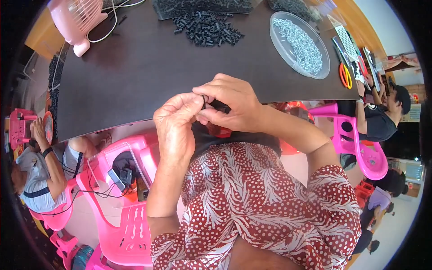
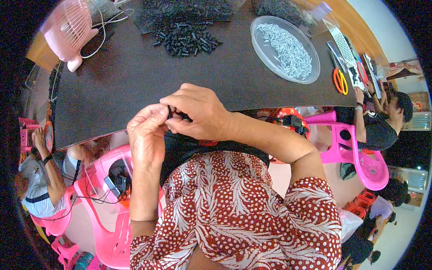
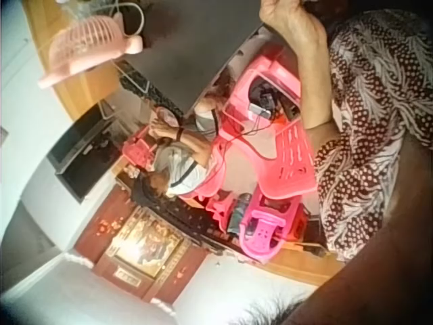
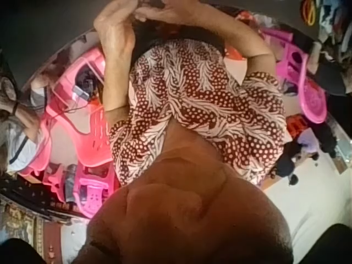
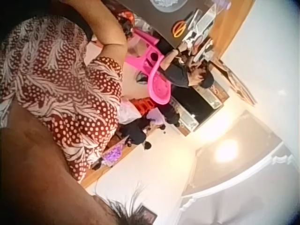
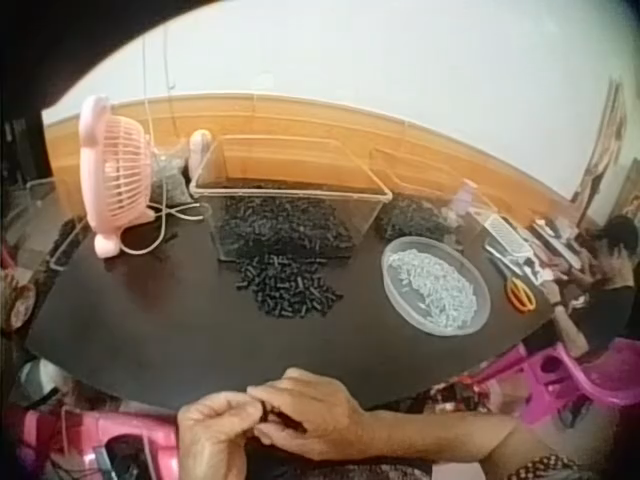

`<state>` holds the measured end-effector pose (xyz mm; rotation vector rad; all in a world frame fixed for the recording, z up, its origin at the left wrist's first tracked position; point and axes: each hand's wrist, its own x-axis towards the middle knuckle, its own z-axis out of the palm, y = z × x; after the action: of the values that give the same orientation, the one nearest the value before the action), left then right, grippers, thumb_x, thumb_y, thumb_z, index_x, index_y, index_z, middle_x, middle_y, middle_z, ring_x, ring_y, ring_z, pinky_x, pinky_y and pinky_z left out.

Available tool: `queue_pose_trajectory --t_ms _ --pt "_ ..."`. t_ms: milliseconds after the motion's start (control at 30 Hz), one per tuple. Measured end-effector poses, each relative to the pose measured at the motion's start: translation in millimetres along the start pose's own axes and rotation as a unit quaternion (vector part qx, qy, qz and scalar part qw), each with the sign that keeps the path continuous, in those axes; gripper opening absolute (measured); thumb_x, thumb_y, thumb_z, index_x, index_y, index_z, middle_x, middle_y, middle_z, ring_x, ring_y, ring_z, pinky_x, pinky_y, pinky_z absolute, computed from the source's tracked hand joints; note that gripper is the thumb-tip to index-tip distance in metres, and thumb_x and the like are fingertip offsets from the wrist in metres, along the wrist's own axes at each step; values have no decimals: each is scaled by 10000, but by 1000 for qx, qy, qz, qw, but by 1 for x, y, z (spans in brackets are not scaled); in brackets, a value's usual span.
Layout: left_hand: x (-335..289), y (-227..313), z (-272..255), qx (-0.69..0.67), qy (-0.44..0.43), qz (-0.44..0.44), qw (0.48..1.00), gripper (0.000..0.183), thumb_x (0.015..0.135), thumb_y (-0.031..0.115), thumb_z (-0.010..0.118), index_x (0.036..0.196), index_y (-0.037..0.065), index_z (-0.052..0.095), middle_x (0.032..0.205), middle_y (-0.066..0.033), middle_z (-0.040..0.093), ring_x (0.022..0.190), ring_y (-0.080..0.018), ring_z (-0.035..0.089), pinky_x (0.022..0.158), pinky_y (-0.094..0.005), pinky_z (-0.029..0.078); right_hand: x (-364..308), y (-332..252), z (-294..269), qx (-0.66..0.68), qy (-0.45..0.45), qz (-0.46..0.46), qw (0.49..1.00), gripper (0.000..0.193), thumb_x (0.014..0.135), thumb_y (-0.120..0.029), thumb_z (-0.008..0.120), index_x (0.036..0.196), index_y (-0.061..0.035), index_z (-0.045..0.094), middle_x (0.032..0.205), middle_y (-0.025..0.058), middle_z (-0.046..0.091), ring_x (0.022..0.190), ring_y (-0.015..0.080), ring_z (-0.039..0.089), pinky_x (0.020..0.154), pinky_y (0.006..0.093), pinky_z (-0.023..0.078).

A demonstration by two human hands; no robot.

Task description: The person repeatedly picks up small metal pins from a dish and inserts them into black plastic parts by hand.

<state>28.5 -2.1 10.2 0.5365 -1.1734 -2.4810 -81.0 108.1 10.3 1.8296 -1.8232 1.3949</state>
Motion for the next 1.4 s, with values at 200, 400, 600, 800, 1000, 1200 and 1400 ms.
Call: queue_pose_trajectory --t_ms 200,400,600,800,1000,1200,1400 --pt "-1 5 -1 46 9 -6 999 137 814 72 604 843 -58 632 728 -101 633 586 -147 558 575 -242 437 2 -5 0 -65 -13 -20 998 438 632 -46 719 1034 33 561 806 121 606 641 255 560 565 319 464" --pt "-1 3 -8 -40 -47 -37 997 180 834 104 597 877 -67 633 736 -110 641 591 -152 566 577 -253 447 2 -2 -5 -46 -6 -32 998 421 621 -32 709 1009 44 562 773 118 594 620 246 553 536 318 454" --pt "-1 -5 -9 -10 -58 -49 997 188 854 112 568 860 -70 614 762 -132 639 602 -185 581 560 -295 472 -5 3 -2 -58 -8 -42 997 385 595 3 693 960 43 574 690 77 572 538 193 528 475 286 428" --pt "-3 -2 -8 -40 -60 -87 994 176 856 98 558 851 -71 605 752 -141 638 594 -193 577 563 -302 476 -5 6 -2 -36 -1 -60 998 375 589 13 685 946 36 571 629 51 535 489 178 503 443 274 407" --pt "-6 -2 -5 -10 -51 -72 996 170 835 90 571 818 -74 615 697 -132 625 565 -183 575 549 -275 464 -6 5 0 -79 8 -95 992 347 582 -6 683 905 9 557 589 25 489 467 177 487 423 279 400" --pt "-2 -5 -6 -10 -62 -83 995 176 830 86 565 801 -82 606 670 -138 615 544 -187 570 533 -280 466 -3 8 -2 -69 -3 -124 990 334 593 -21 685 898 0 549 610 39 492 472 197 481 415 290 394" --pt "-5 7 5 52 -48 -78 994 241 841 151 599 902 -81 611 757 -147 645 578 -195 603 531 -296 485 -4 9 -19 -70 -16 -67 995 354 610 -36 689 938 17 564 670 66 549 516 220 509 462 323 426"
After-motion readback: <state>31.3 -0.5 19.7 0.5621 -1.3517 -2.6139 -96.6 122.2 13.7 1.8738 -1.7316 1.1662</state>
